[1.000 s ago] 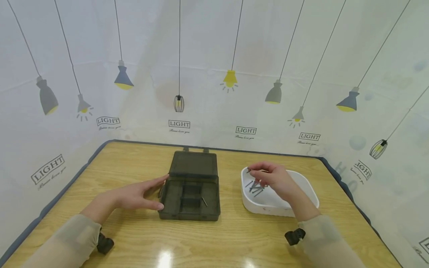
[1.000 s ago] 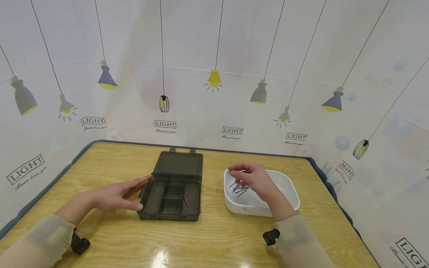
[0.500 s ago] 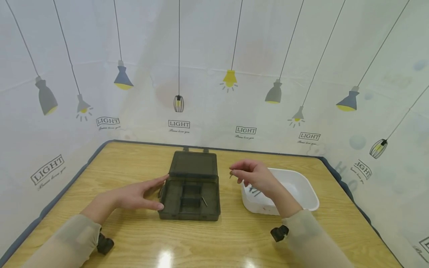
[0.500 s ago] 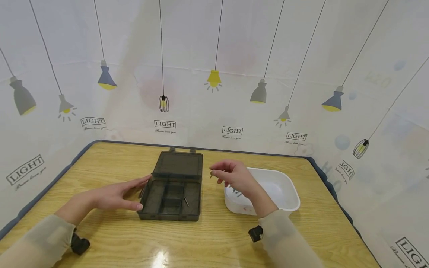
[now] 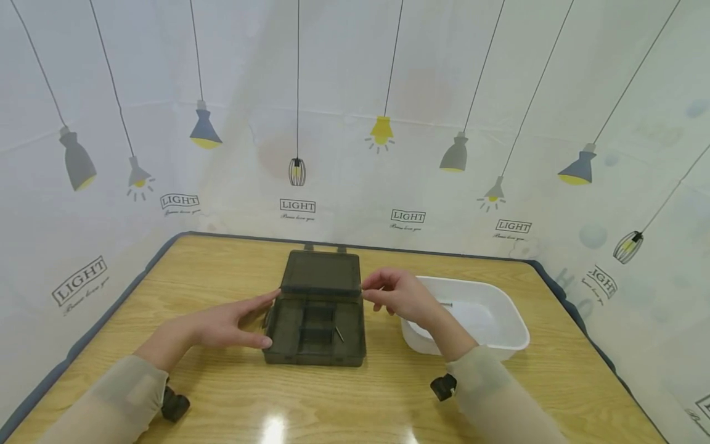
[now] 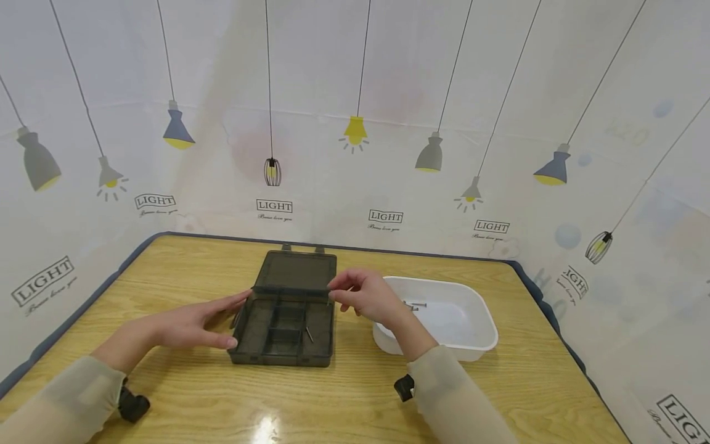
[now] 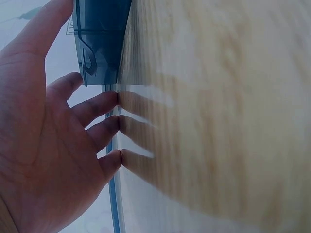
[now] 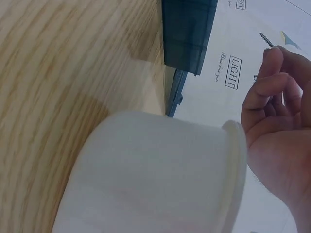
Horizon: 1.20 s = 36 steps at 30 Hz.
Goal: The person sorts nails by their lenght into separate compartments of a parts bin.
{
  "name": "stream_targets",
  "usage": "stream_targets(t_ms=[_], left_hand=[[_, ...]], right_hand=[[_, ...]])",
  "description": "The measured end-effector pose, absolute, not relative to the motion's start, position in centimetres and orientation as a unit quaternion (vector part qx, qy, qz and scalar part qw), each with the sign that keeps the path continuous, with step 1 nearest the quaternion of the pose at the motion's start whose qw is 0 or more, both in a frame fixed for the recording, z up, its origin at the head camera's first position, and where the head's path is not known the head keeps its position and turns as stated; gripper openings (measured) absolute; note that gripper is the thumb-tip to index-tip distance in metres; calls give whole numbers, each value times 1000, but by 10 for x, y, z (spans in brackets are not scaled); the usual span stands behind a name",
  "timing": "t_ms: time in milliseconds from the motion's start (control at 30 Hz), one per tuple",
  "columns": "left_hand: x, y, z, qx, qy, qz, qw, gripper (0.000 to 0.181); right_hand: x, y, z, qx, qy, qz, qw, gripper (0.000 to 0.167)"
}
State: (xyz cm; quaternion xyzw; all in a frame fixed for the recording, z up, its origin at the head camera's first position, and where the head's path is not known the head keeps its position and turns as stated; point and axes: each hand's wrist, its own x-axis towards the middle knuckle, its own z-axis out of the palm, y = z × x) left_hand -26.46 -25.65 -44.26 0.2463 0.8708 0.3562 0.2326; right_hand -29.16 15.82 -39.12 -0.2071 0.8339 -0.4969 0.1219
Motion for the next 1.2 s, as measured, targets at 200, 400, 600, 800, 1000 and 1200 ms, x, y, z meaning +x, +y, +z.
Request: stream_targets(t_ms=[200,400,600,800,1000,1200], left_hand=[[-266,-257,-443,245,873,354,230,107],[-266,-257,-444,246,875,348,229,107],[-265,-256,-442,248,873,351,230,107],[-264,-255,-439,253,872,352,228,106],[-264,-256,-442,247,877,349,220,107],[-263,-255,-440,250,877,347,219,107]], right_hand=[[-291,148,-396,-219,839,-480,132,23],[-289,138,-403,-224,846,-461,145,20],[-287,130,-409,-220,851,-451,154,18],[-284,127,-410,-224,857,-438,151,16],[-281,136,-405,-224,864,-430,139,19],[-280,161,-392,-208,865,-438,127,18]])
